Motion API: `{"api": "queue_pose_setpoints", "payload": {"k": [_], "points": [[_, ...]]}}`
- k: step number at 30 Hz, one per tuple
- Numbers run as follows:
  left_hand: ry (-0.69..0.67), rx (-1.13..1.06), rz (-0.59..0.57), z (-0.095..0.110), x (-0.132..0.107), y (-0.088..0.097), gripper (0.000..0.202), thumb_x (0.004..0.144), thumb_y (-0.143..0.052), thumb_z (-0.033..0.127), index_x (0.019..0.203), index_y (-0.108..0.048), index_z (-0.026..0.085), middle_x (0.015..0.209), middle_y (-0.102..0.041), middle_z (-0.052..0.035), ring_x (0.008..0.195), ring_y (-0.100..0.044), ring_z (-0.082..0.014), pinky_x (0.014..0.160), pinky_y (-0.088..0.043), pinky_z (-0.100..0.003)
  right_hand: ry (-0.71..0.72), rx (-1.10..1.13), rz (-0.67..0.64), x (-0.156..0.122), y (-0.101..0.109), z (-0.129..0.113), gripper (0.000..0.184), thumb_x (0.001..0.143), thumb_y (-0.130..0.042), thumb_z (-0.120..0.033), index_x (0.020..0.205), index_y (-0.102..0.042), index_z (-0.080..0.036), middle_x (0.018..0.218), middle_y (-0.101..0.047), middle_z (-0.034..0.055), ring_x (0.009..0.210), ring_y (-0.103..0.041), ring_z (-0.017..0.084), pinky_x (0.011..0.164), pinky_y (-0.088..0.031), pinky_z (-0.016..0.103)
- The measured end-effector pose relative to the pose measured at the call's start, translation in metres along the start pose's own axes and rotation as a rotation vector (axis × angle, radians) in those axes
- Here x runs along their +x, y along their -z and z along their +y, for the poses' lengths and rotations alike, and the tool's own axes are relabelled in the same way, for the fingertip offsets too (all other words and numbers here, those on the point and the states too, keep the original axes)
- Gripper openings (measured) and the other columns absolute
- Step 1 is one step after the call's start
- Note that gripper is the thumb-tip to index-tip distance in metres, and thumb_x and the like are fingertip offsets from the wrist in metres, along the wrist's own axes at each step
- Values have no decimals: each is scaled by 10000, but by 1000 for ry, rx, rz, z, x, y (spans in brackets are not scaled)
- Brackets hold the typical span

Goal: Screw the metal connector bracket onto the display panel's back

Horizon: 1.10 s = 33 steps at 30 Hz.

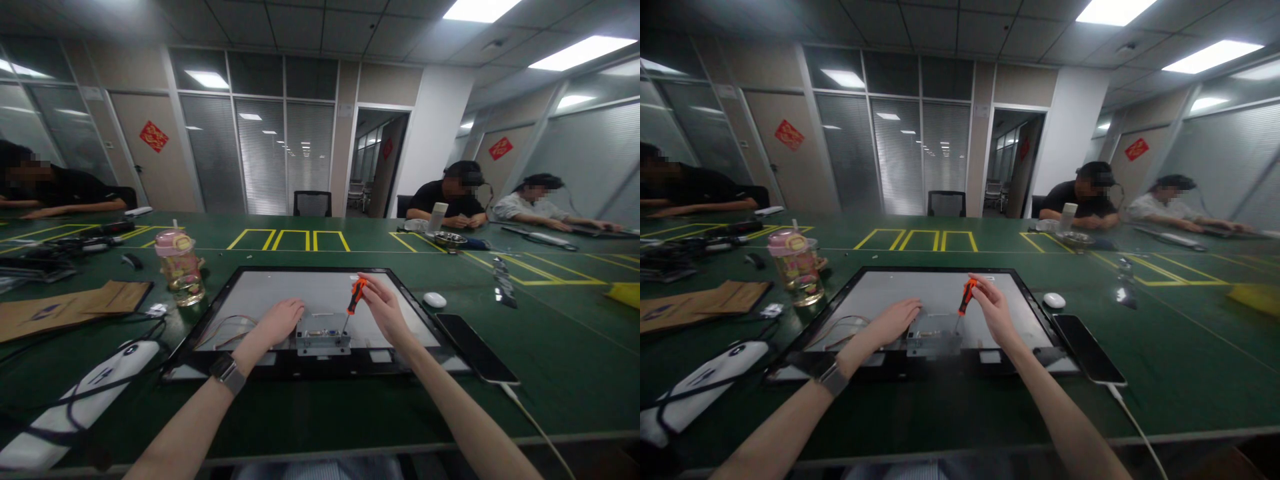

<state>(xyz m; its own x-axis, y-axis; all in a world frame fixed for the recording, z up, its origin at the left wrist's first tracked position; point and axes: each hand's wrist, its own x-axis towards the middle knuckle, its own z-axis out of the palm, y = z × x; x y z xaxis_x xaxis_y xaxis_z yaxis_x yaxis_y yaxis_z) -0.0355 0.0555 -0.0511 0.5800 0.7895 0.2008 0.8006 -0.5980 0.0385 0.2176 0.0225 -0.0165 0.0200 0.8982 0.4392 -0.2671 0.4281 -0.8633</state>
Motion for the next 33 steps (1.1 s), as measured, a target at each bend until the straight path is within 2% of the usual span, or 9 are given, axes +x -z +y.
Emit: {"api": "queue_pose_setpoints", "payload": {"k": [3, 10, 14, 20, 23, 27, 33], "points": [[-18, 17, 10, -2, 0, -2, 373, 945, -238, 219, 1169, -514, 107, 1244, -534, -139, 1167, -485, -212, 963, -391, -370, 33, -67, 26, 0, 2, 3, 298, 753, -631, -294, 1049, -636, -264, 943, -668, 25, 909, -592, 193, 915, -398, 380], [-38, 83, -39, -1, 0, -2, 364, 928, -254, 178, 1182, -499, 92, 1280, -501, -148, 1198, -452, -222, 978, -371, -389, 34, 12, 5, 0, -1, 0, 255, 778, -596, -314, 1018, -639, -238, 983, -681, 60, 935, -618, 232, 921, -400, 444], [-21, 66, -35, -1, 0, -2, 367, 941, -243, 202, 1190, -495, 108, 1277, -509, -130, 1194, -457, -207, 991, -360, -370, 28, 3, 19, -2, -3, -2, 279, 757, -632, -314, 1027, -630, -247, 940, -687, 50, 936, -610, 218, 917, -401, 417], [3, 25, -13, -3, 2, -6, 378, 944, -239, 232, 1189, -501, 116, 1271, -514, -127, 1186, -464, -216, 976, -373, -380, -44, 132, 34, -1, -1, -3, 199, 676, -714, -293, 866, -668, -259, 795, -648, -15, 776, -597, 151, 854, -430, 348], [10, 20, 5, -3, 2, -8, 372, 942, -245, 233, 1174, -516, 125, 1257, -527, -124, 1176, -474, -209, 972, -378, -372, -72, 176, 7, 0, 0, -3, 216, 684, -709, -294, 894, -668, -263, 786, -648, -13, 768, -594, 149, 872, -418, 363], [10, -2, 7, -1, 1, -4, 376, 942, -245, 242, 1167, -518, 113, 1242, -537, -128, 1175, -475, -207, 983, -368, -366, -86, 207, -49, -1, -2, -6, 256, 724, -669, -336, 968, -657, -257, 876, -673, 32, 889, -602, 196, 910, -387, 410], [6, -23, 15, -1, 0, -2, 377, 940, -243, 245, 1166, -515, 116, 1249, -530, -139, 1161, -488, -208, 969, -378, -377, -102, 264, -45, -1, -1, -6, 156, 710, -690, -312, 859, -679, -267, 848, -658, -5, 828, -601, 160, 957, -376, 410]]}}
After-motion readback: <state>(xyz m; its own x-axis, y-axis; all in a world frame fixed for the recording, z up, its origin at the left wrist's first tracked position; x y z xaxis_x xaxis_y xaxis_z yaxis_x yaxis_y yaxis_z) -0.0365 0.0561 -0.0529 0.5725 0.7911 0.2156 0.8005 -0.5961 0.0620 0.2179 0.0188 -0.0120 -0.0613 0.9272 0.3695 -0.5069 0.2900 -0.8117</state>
